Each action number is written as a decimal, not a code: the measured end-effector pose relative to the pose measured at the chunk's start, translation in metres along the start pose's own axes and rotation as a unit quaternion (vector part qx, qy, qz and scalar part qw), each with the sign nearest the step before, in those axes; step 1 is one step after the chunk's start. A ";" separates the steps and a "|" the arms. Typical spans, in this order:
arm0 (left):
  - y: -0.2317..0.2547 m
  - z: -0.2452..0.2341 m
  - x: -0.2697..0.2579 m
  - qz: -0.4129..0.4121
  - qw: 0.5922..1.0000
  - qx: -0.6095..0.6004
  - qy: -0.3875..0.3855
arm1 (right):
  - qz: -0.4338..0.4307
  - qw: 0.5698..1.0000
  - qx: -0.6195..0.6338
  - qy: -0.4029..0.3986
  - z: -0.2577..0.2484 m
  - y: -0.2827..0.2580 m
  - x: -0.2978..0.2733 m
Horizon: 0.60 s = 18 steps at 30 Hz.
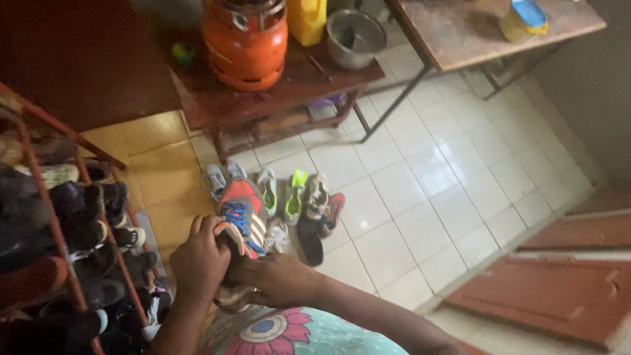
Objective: The person removes the blue laces from a red and gray sneaker, then re-laces the same shoe by threading the laces through the eyelets and tying them. The task is performed by hand in a small indoor room with a shoe rack and cooking equipment nearby.
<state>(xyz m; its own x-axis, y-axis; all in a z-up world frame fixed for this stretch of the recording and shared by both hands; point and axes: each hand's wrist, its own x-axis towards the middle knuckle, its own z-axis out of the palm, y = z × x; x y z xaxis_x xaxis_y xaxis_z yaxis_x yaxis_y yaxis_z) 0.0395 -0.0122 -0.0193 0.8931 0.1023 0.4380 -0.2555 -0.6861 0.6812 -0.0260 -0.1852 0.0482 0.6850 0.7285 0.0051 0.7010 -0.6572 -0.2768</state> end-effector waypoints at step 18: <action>-0.024 0.128 0.000 0.044 0.970 -0.072 -0.227 | 0.230 0.963 0.110 0.091 0.082 0.084 -0.054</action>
<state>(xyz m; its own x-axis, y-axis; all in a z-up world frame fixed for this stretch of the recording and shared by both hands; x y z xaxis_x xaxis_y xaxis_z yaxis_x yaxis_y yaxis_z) 0.0932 -0.0884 -0.1108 0.9282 -0.3023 0.2170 -0.3580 -0.5662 0.7425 -0.0201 -0.2642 -0.0541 0.9502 0.3116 -0.0032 0.2708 -0.8309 -0.4861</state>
